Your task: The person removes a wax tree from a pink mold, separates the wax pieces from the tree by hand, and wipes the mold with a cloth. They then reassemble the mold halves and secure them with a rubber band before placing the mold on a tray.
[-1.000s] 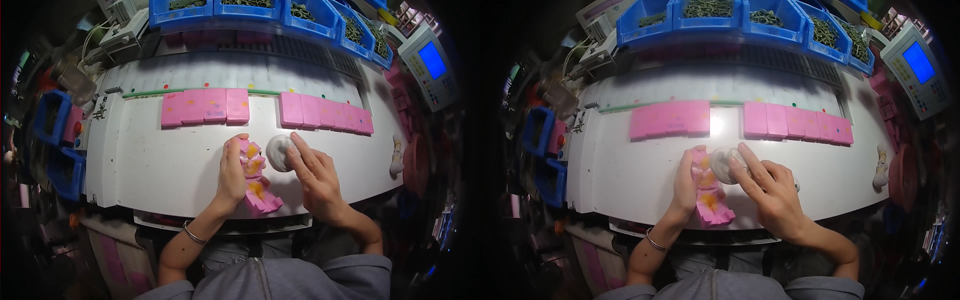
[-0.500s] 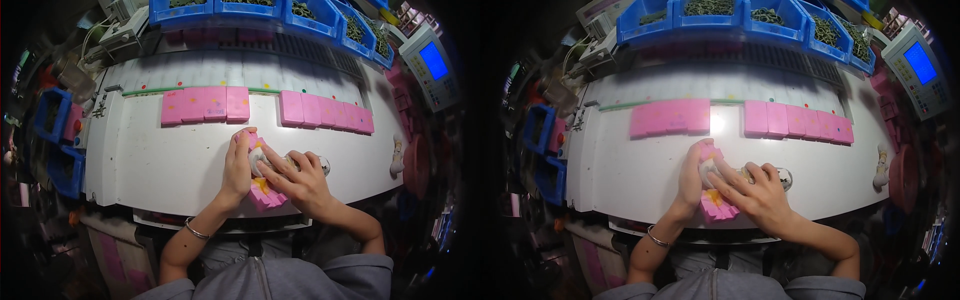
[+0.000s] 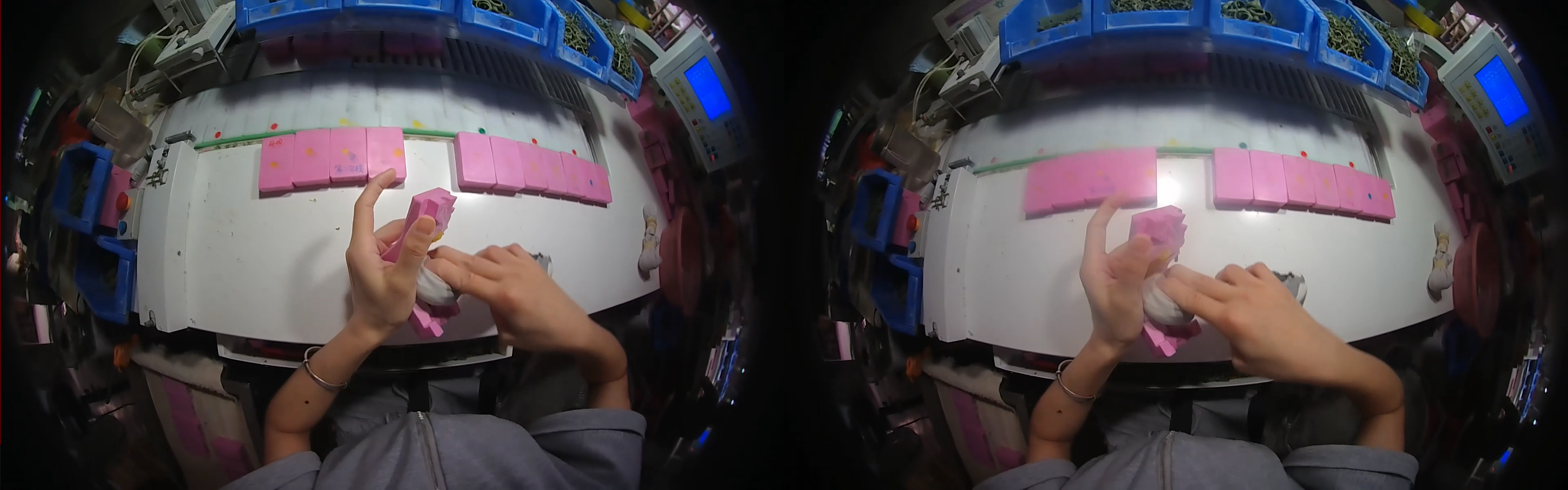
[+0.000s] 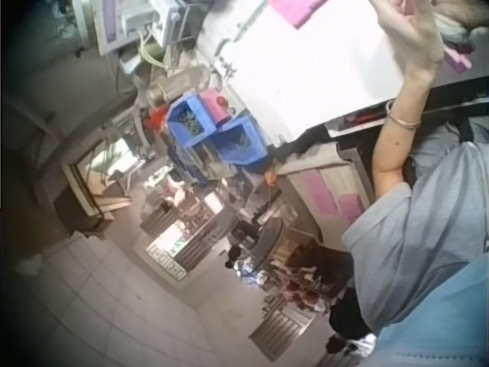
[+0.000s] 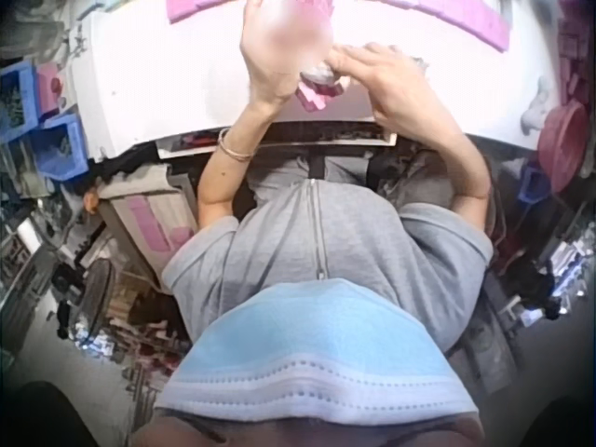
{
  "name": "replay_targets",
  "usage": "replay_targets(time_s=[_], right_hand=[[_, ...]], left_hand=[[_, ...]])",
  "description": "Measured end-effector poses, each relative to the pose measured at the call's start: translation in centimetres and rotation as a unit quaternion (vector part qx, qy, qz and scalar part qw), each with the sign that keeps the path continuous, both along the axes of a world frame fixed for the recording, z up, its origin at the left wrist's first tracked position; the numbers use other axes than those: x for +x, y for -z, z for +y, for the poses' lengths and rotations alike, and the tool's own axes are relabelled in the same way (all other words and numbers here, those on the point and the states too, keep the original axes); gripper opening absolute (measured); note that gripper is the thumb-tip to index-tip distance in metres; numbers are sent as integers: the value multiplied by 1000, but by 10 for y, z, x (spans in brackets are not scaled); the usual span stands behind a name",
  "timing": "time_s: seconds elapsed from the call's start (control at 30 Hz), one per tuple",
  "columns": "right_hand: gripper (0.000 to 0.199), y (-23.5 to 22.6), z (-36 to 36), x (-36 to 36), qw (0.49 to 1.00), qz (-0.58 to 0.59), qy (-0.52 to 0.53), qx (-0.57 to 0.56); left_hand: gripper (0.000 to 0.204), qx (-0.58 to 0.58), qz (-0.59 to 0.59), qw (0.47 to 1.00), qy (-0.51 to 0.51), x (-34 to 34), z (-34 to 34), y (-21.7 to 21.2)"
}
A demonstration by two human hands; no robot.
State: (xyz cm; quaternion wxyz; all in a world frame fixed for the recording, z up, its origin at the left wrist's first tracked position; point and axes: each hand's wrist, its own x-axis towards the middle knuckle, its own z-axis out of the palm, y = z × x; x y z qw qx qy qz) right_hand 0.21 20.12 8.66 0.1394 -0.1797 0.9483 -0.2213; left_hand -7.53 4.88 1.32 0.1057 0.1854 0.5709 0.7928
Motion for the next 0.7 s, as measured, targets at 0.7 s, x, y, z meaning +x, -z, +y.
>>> replay_targets(time_s=[0.7], right_hand=[[61, -5, -1, -18, 998, -50, -37, -5]], left_hand=[[46, -40, -78, 996, -26, 2, -5, 6]])
